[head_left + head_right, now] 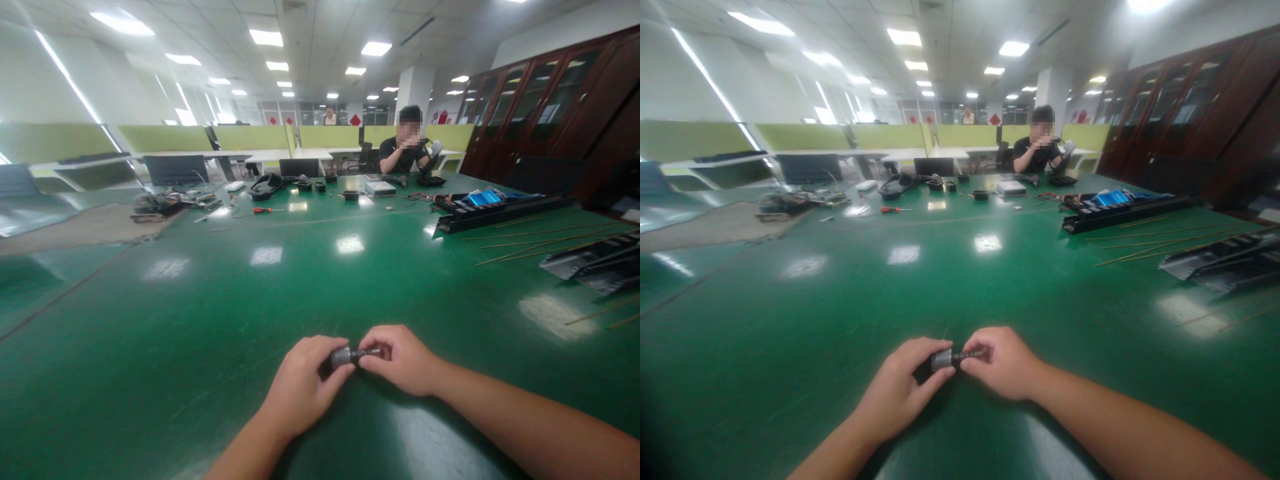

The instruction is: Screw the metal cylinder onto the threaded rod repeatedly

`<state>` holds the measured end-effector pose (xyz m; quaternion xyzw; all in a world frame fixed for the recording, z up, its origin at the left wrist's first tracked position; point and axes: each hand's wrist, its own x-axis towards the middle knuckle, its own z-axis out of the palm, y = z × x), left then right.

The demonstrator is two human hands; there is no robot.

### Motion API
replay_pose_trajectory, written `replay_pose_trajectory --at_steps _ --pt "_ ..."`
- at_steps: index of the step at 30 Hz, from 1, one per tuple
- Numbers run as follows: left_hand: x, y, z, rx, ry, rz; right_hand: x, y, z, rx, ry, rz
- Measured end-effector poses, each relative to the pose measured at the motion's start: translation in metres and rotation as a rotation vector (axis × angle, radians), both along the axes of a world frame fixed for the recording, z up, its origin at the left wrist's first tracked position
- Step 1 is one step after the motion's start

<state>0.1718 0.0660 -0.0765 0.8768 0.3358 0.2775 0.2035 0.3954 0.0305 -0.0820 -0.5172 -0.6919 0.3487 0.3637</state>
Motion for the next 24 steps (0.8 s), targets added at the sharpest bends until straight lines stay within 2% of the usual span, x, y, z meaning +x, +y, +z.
replay_pose_trajectory --at_steps 24 --pt "-0.0009 -0.0006 -0.0002 0.024 -0.032 0.012 -0.0001 -0.0006 -0.0008 -0.009 0.043 -0.002"
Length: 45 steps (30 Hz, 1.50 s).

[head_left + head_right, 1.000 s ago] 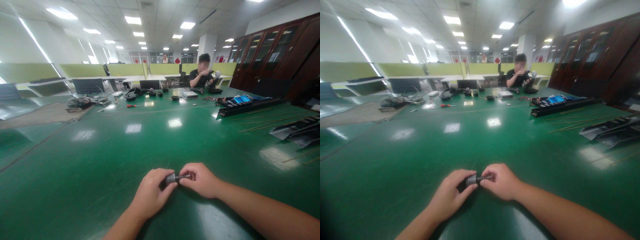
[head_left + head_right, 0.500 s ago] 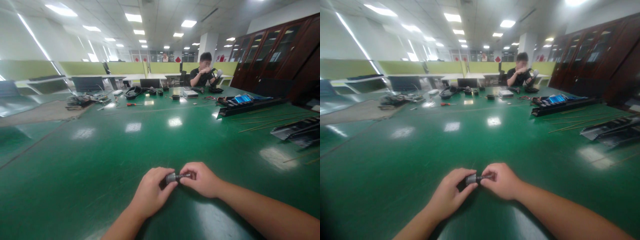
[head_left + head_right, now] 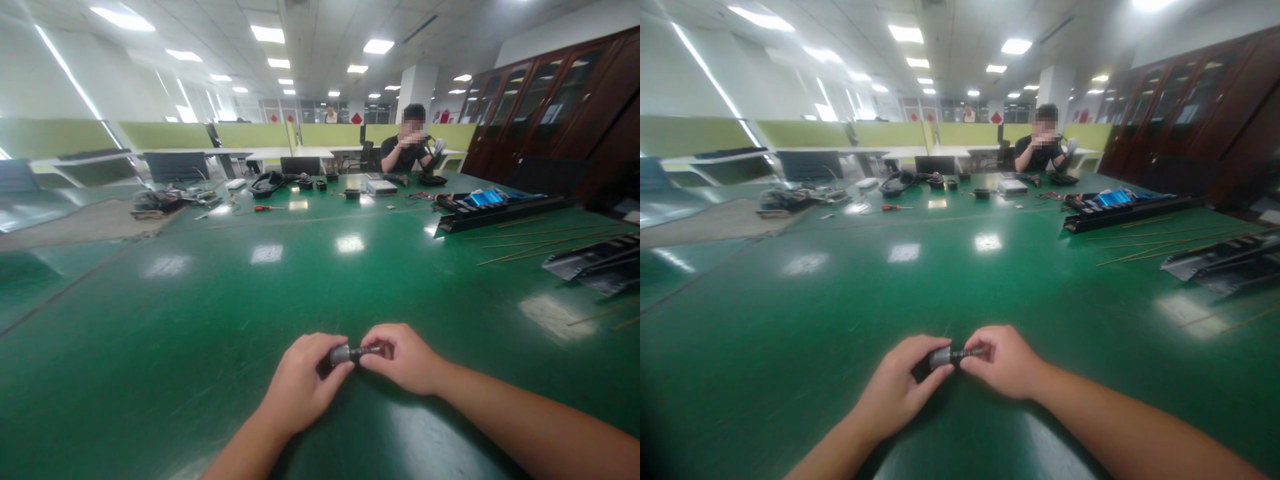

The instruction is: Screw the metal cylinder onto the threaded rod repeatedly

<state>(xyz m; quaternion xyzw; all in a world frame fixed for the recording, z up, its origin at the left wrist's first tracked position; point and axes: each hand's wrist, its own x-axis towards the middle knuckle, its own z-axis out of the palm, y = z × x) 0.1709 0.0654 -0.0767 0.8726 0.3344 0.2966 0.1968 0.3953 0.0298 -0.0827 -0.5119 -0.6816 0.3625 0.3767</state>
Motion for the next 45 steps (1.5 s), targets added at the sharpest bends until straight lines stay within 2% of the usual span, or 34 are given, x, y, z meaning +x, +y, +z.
replay_pose_trajectory --at_steps 45 --pt "-0.0044 0.0032 -0.0011 -0.007 -0.045 0.053 0.002 0.0007 -0.0062 -0.087 0.072 -0.085"
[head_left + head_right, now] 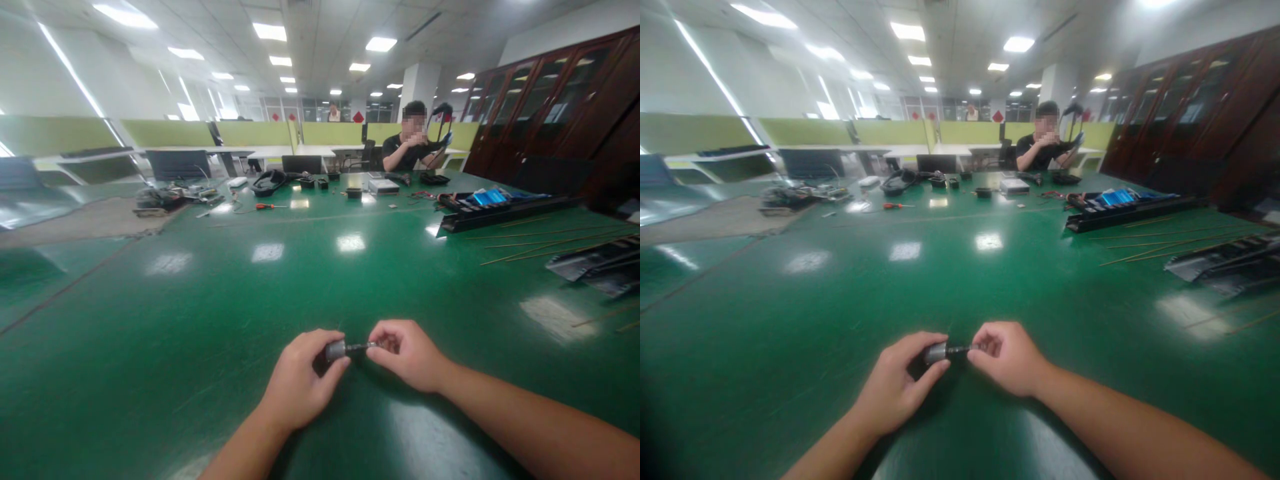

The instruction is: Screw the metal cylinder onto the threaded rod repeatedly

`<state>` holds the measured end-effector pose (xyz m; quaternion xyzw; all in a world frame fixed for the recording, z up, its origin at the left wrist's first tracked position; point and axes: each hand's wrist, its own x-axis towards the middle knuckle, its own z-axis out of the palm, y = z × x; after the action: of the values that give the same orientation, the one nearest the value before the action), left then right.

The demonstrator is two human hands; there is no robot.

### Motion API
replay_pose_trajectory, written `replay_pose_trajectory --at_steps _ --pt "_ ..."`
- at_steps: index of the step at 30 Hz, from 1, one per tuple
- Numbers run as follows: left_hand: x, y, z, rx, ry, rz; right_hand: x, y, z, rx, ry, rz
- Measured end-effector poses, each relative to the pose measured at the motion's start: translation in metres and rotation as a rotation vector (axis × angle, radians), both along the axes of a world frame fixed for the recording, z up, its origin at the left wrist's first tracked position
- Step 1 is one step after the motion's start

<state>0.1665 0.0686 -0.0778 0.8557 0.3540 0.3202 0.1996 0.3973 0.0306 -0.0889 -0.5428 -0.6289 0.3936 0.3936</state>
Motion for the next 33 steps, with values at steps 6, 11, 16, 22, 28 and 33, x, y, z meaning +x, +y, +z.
replay_pose_trajectory --at_steps 6,11,16,22,28,33 --pt "0.0004 0.0001 0.0001 -0.007 -0.013 0.001 0.0009 0.0003 -0.0013 0.014 0.022 -0.018" --pt "0.0007 0.0004 -0.0001 -0.004 -0.011 0.004 0.0009 0.0006 -0.0015 0.018 0.02 -0.025" --pt "0.0003 0.0007 0.0002 -0.015 -0.004 0.007 0.0009 0.0008 -0.0016 0.019 0.022 -0.03" --pt "0.0008 0.0004 0.002 -0.018 -0.012 0.013 0.002 0.0011 -0.0034 0.0 0.049 -0.028" --pt "-0.0001 0.0011 0.0005 -0.024 -0.021 0.011 0.0019 0.001 -0.0048 -0.019 0.076 -0.024" --pt "0.0004 0.001 0.0011 -0.037 -0.03 0.021 0.0041 0.0018 -0.0073 -0.025 0.149 -0.036"
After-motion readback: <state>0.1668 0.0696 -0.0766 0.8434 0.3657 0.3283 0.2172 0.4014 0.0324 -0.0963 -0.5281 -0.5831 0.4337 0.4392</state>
